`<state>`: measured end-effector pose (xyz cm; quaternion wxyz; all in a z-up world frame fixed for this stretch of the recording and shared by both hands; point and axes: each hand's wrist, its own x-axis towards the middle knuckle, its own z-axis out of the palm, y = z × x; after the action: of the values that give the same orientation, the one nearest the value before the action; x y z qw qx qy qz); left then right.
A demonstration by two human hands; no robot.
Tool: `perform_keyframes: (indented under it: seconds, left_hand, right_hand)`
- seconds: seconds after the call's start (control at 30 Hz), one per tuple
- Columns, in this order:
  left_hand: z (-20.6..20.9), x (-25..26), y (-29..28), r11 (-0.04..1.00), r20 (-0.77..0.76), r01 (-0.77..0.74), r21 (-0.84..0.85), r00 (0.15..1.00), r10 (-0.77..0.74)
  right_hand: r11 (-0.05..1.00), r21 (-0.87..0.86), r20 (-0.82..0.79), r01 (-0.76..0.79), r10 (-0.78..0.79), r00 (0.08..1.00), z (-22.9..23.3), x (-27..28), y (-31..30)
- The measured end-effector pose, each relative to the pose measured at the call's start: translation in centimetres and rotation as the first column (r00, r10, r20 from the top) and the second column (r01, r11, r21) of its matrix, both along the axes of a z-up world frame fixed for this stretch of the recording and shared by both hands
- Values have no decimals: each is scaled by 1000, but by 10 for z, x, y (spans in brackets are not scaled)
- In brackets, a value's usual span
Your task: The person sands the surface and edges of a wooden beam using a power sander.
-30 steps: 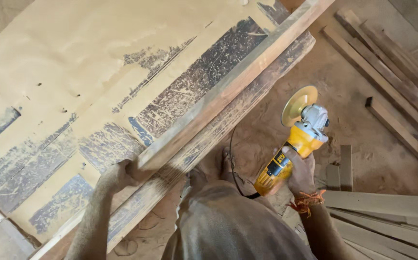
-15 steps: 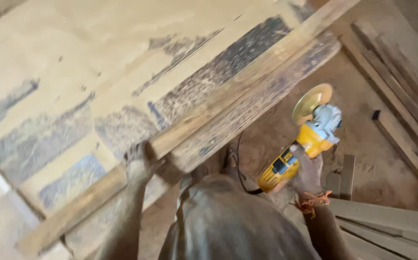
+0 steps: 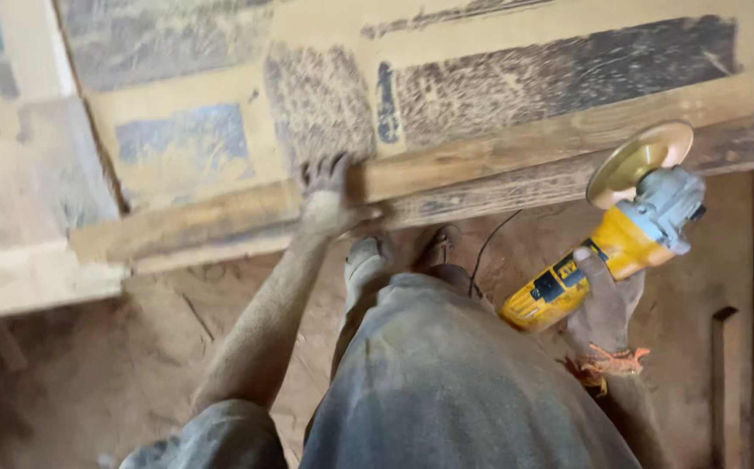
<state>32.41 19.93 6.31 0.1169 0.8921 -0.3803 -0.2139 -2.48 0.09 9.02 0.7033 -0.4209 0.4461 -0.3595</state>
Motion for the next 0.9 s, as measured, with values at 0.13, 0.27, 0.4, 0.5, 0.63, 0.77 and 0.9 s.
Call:
perform_keyframes:
  seconds: [0.13,0.27,0.4,0.5,0.63,0.77,0.9]
  left_hand:
    - [15,-96,-29,922,-537,-327,-209,826,172]
    - [17,-198,-55,896,-693,-191,-401,703,-161]
    - [4,-216,-50,872,-889,-434,-226,459,-2]
    - [2,-208,-24,726,-911,-602,-332,403,-82]
    - [8,-200,0,569,-978,-797,-202,130,-165]
    - [7,-186,23,412,-955,-906,95,-199,-218]
    - [-9,-171,54,397,-963,-915,71,-167,-213]
  right_hand:
    - [992,-2,-44,-129,129,991,-6,16,-5]
    - [966,-37,-5,-257,257,966,-7,43,2]
    - [886,-136,-8,-443,446,895,0,71,13]
    - [847,-59,138,-528,531,836,13,100,20]
    - [763,-151,9,-629,637,771,8,146,46]
    - [656,-143,-212,-741,711,670,-6,168,79]
    - [632,-56,-224,-773,747,627,-24,199,107]
